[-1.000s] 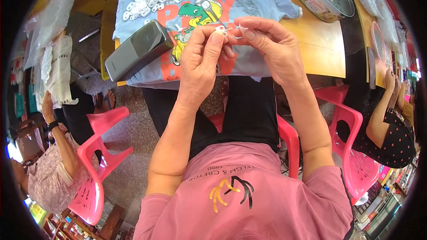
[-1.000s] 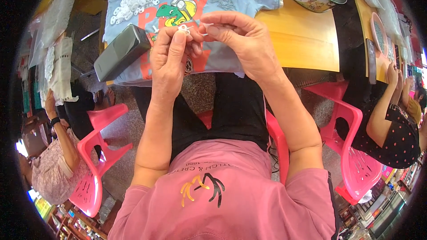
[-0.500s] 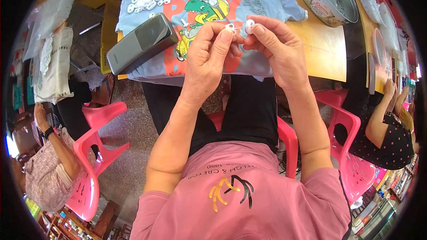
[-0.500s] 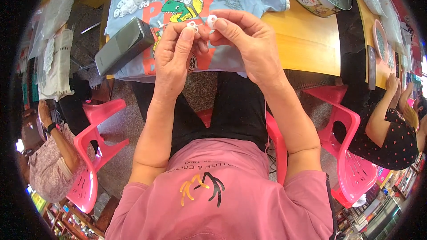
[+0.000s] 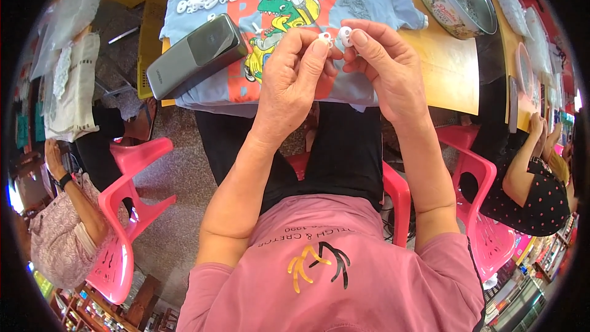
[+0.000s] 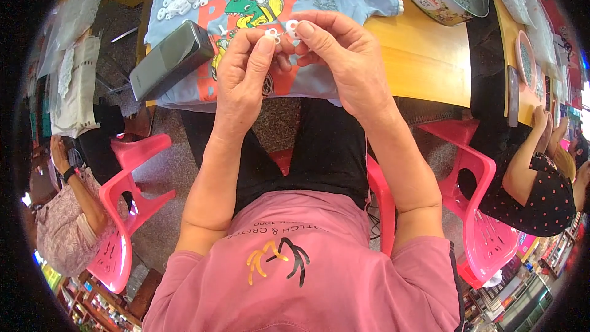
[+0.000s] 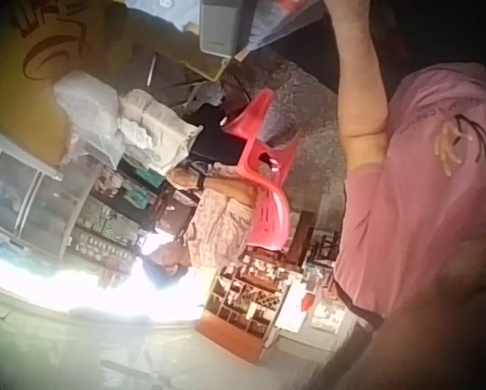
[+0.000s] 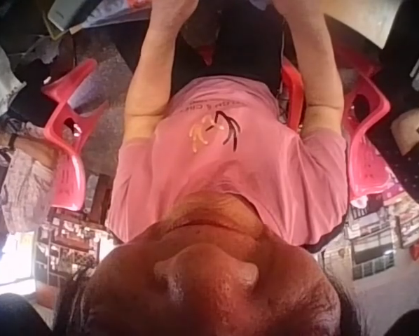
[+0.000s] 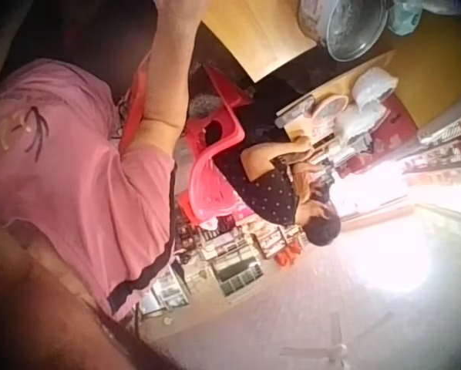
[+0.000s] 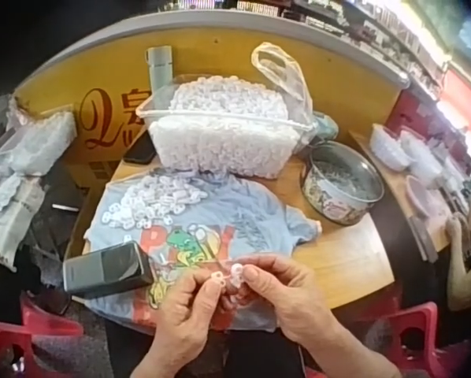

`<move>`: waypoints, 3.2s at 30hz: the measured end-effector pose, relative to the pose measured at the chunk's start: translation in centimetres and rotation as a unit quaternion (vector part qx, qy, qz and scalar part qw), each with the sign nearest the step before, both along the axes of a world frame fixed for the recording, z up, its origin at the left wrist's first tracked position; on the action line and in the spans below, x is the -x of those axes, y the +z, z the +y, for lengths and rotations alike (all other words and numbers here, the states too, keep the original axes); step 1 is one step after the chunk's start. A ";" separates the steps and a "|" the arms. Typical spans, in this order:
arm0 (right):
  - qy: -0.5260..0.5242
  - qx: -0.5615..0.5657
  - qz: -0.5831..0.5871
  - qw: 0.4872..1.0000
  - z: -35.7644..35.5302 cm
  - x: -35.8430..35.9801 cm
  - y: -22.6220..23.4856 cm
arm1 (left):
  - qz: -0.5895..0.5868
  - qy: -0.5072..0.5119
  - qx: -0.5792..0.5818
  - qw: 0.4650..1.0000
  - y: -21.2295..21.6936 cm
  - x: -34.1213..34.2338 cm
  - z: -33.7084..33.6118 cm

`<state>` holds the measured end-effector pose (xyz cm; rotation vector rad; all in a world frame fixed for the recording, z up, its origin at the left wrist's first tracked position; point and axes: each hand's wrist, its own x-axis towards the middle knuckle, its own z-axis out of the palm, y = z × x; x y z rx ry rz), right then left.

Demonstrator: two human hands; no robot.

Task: Assembling small white plastic components by hand at a production workstation.

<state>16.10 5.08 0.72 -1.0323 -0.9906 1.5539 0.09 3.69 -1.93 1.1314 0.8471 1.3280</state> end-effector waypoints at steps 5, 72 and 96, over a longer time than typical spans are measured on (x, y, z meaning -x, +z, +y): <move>-0.006 -0.003 -0.010 1.000 0.0 0.2 0.3 | 0.012 0.006 -0.002 1.000 -0.2 -0.1 0.1; 0.112 -0.098 -0.074 0.986 0.2 0.1 1.7 | 0.028 -0.006 -0.057 0.998 -0.7 -0.1 -0.7; 0.103 -0.024 0.077 0.991 -1.6 2.0 1.3 | -0.054 -0.051 -0.057 0.996 0.2 0.3 -1.2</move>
